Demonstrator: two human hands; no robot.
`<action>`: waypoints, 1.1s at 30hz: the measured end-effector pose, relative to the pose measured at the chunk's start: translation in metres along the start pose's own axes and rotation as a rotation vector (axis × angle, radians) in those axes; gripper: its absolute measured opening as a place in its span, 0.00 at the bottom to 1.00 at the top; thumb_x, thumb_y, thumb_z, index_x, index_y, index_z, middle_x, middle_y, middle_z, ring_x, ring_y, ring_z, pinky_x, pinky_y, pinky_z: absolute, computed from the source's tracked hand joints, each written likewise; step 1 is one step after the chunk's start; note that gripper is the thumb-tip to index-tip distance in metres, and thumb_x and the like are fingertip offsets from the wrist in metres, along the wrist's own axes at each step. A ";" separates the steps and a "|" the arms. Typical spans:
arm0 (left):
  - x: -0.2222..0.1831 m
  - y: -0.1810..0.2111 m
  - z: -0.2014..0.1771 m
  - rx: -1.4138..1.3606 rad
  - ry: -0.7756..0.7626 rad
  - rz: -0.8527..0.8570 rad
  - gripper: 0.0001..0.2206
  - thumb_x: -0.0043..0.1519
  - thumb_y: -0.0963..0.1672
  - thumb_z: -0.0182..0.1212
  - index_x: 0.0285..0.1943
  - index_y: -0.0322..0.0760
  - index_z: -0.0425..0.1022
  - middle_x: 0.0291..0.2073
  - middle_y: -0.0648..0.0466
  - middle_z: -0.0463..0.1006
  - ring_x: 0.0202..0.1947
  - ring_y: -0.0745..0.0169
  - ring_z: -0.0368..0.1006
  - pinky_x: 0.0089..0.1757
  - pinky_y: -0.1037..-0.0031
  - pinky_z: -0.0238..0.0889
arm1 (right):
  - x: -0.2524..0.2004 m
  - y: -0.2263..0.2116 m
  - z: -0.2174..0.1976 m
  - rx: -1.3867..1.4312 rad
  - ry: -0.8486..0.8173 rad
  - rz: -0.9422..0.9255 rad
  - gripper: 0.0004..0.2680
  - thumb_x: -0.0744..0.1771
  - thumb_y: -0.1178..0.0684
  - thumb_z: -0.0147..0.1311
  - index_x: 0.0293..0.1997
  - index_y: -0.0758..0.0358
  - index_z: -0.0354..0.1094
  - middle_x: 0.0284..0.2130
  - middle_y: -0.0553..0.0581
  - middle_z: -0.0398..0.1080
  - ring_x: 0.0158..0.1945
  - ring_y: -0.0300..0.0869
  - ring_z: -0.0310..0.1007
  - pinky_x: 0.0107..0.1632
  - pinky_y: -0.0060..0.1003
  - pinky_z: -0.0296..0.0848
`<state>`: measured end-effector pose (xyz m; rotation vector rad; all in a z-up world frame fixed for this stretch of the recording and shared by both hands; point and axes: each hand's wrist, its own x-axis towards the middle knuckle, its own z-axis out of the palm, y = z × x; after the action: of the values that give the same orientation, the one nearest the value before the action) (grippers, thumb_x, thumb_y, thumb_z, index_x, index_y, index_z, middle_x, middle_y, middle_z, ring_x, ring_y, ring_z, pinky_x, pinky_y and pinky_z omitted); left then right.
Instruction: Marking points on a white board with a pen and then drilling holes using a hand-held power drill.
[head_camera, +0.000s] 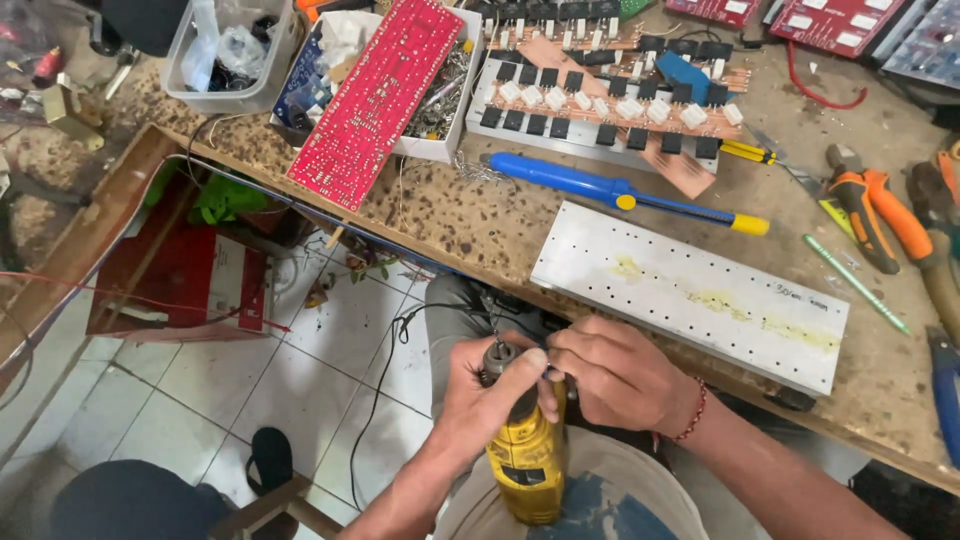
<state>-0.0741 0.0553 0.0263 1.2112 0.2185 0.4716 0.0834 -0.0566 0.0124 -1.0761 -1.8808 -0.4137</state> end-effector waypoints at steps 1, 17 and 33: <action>0.001 0.003 0.002 0.003 0.000 0.002 0.14 0.67 0.44 0.59 0.31 0.27 0.74 0.19 0.44 0.79 0.16 0.56 0.76 0.26 0.71 0.72 | 0.005 -0.003 -0.004 0.000 0.002 -0.003 0.06 0.69 0.65 0.44 0.43 0.82 0.66 0.37 0.78 0.71 0.37 0.59 0.75 0.36 0.46 0.79; -0.011 -0.016 0.026 0.075 0.020 0.005 0.06 0.64 0.39 0.59 0.33 0.29 0.74 0.16 0.48 0.78 0.15 0.61 0.74 0.22 0.73 0.69 | 0.021 -0.042 -0.053 1.451 0.037 1.670 0.11 0.65 0.53 0.62 0.29 0.68 0.64 0.27 0.72 0.77 0.13 0.40 0.55 0.15 0.30 0.56; -0.009 -0.009 0.037 0.142 0.106 -0.024 0.09 0.63 0.40 0.63 0.29 0.33 0.71 0.13 0.52 0.75 0.14 0.67 0.72 0.21 0.77 0.66 | -0.001 -0.032 -0.037 -0.041 -0.064 0.224 0.10 0.70 0.56 0.42 0.39 0.69 0.71 0.37 0.68 0.74 0.31 0.55 0.70 0.44 0.53 0.76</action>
<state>-0.0647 0.0174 0.0295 1.3221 0.3618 0.5059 0.0779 -0.0992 0.0364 -1.3254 -1.7894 -0.2932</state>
